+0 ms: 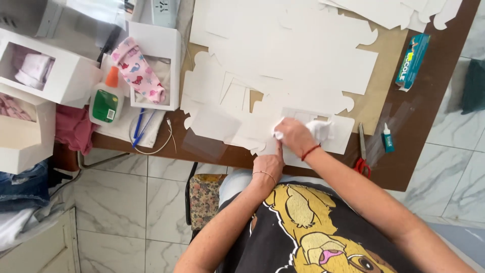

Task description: The person assembles flat white cardboard pieces into small boxes. They apply glue to the tabs, fold the cardboard, and press the joints together. The person repeats this process for multiple units, stacking the finished boxes on the table.

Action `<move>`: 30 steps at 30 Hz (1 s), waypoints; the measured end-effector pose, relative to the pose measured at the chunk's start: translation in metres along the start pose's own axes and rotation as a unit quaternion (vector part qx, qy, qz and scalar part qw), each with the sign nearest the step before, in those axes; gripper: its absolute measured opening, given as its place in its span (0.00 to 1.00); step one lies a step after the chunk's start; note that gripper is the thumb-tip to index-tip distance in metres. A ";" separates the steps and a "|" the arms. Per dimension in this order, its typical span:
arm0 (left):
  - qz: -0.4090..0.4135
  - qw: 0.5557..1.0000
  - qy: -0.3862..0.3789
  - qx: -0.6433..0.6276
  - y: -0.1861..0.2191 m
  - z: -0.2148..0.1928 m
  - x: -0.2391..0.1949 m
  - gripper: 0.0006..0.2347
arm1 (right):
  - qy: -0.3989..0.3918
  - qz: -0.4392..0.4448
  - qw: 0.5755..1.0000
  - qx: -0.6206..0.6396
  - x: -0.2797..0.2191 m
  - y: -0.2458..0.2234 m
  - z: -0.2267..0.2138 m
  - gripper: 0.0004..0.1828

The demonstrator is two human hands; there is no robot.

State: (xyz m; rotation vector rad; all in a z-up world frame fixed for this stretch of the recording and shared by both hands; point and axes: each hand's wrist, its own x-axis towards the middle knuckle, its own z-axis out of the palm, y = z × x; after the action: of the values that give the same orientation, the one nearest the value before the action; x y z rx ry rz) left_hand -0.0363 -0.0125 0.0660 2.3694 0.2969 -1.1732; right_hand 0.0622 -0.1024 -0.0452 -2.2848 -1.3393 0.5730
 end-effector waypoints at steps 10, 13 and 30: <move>-0.011 0.999 0.000 0.034 0.006 -0.002 0.003 0.31 | 0.085 0.032 0.995 -0.043 0.038 0.016 -0.024 0.05; -0.021 0.998 -0.017 0.054 0.003 -0.003 0.004 0.31 | 0.008 -0.021 0.999 -0.029 0.020 -0.011 -0.017 0.02; -0.022 0.999 -0.031 0.032 0.017 -0.035 -0.019 0.28 | 0.049 0.336 0.937 -0.085 -0.024 0.059 -0.072 0.05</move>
State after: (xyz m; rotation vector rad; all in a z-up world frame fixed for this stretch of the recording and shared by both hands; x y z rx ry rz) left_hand -0.0170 -0.0086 0.1047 2.3859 0.2956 -1.2916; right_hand 0.1323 -0.1610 -0.0146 -2.8684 -0.5439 0.5493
